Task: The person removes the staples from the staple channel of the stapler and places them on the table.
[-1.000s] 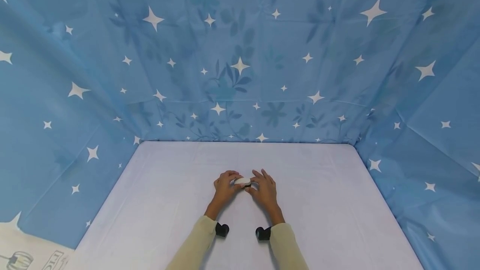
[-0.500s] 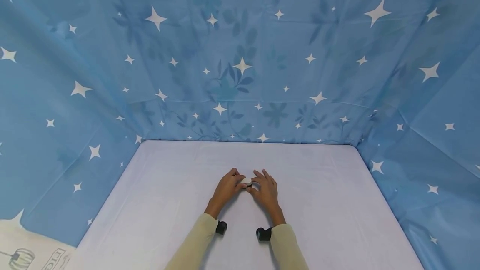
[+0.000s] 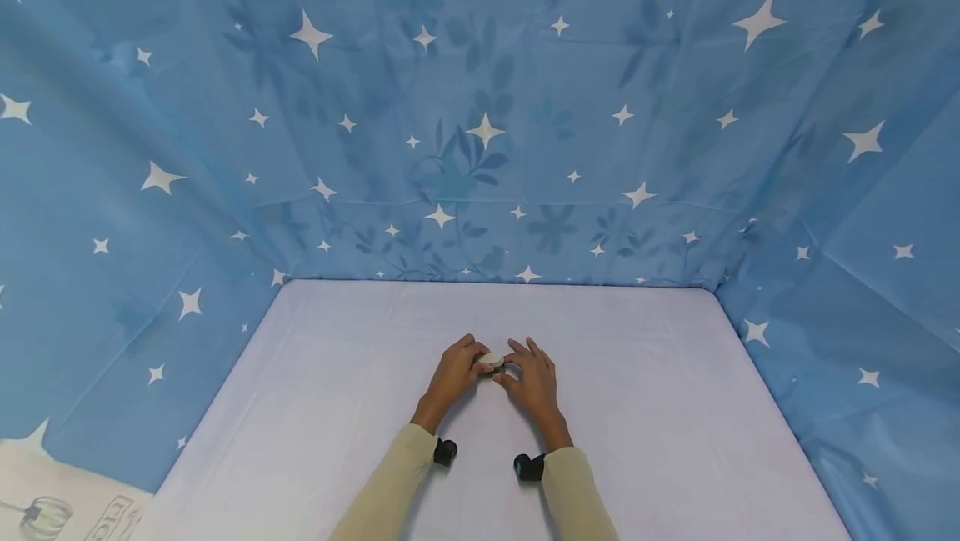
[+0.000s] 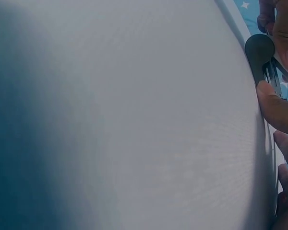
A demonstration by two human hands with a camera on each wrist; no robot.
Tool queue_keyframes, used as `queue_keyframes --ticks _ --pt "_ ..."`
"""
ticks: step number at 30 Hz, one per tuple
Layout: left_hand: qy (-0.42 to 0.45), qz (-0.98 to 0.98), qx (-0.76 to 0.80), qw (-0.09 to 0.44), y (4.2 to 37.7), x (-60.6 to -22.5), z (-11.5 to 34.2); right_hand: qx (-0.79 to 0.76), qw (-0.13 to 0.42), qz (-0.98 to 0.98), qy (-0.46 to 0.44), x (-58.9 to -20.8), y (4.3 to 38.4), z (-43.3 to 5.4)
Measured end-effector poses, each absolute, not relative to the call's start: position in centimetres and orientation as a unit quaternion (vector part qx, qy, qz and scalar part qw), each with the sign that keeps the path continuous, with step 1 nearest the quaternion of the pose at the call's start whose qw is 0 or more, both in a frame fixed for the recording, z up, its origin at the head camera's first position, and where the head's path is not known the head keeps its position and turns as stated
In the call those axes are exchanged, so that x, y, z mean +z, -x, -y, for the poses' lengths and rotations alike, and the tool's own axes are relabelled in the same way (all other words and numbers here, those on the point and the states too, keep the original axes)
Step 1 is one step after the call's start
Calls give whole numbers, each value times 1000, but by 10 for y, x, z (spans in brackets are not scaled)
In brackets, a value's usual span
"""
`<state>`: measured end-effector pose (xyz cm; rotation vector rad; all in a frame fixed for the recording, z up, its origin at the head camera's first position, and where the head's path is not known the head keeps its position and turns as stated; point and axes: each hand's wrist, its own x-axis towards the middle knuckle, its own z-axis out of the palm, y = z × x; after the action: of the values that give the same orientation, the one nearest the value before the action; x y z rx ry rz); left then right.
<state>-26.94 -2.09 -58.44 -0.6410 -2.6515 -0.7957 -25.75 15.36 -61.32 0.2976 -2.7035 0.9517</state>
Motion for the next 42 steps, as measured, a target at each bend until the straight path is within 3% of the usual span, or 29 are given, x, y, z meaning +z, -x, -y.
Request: queue_keyframes --ticks 18,30,42 --pt "181 906 -363 116 269 -589 24 336 132 927 -102 -613 255 -154" --pt "188 885 -400 144 269 -596 29 333 135 927 -109 -615 256 -154" --pt "146 871 -463 77 268 -596 35 324 139 929 -115 -613 256 -154"
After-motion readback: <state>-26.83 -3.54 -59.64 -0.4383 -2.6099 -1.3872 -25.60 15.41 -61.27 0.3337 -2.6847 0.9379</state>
